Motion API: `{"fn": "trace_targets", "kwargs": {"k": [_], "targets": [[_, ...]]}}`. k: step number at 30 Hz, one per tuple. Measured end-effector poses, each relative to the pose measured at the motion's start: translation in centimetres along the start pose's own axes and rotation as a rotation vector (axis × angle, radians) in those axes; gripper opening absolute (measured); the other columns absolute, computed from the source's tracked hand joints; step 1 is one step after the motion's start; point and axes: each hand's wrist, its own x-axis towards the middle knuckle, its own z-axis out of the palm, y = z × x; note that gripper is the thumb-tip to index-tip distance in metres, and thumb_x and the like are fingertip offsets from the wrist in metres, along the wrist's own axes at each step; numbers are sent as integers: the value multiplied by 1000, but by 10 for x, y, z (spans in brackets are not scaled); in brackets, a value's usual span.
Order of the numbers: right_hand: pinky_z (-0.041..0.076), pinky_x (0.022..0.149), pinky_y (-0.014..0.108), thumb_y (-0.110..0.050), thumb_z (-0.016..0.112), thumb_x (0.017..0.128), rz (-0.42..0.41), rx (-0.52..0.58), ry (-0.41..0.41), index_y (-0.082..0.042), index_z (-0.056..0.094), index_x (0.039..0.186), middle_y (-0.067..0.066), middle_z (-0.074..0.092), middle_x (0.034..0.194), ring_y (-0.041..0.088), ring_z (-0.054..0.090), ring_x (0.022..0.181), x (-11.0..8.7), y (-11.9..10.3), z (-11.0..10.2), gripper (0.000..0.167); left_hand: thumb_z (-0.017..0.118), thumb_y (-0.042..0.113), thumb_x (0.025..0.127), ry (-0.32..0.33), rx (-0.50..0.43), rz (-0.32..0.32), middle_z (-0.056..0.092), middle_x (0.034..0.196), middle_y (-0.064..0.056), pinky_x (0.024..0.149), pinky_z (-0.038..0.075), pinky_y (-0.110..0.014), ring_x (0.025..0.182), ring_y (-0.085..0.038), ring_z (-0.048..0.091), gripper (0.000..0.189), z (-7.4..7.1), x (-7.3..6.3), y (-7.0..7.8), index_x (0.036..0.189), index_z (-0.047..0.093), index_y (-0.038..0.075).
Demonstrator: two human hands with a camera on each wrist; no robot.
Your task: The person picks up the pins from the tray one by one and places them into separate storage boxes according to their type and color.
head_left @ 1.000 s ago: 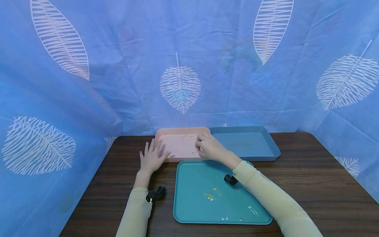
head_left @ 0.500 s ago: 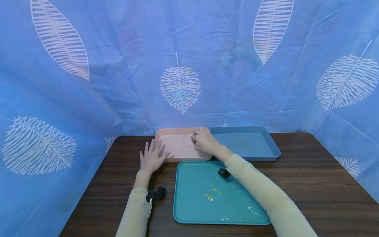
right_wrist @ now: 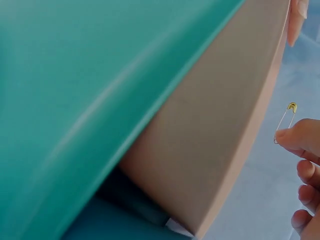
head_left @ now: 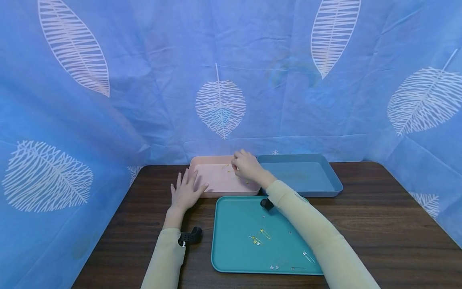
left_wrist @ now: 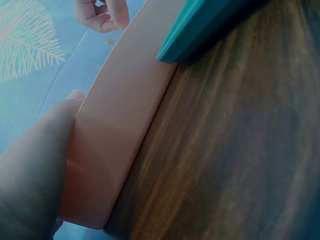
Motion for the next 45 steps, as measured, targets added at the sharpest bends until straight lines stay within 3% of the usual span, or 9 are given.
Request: {"fn": "trace_targets", "kwargs": {"k": [24,33,45], "targets": [[28,72,31,-8,59,93,37,-57,-50,-14,55,68,3,48,84,21,35,80,29,3,9,26,44,73,89,6,-3,-1,10,165,-12,111,7,-76,151,-42,5,85,1,2,-2,157,22,27],[27,70,31,-7,60,92,58,-50,-28,-15,51,66,2,45,81,20,32,78,26,10,13,29,46,70,90,12,-15,-3,9,166,-10,111,6,-75,151,-42,5,83,0,0,0,156,23,27],[24,70,31,-8,63,90,47,12,35,-15,51,69,2,42,79,20,30,75,8,12,6,25,46,70,90,-1,-3,-8,7,166,-10,112,7,-75,152,-41,5,82,-1,0,1,156,22,27]]}}
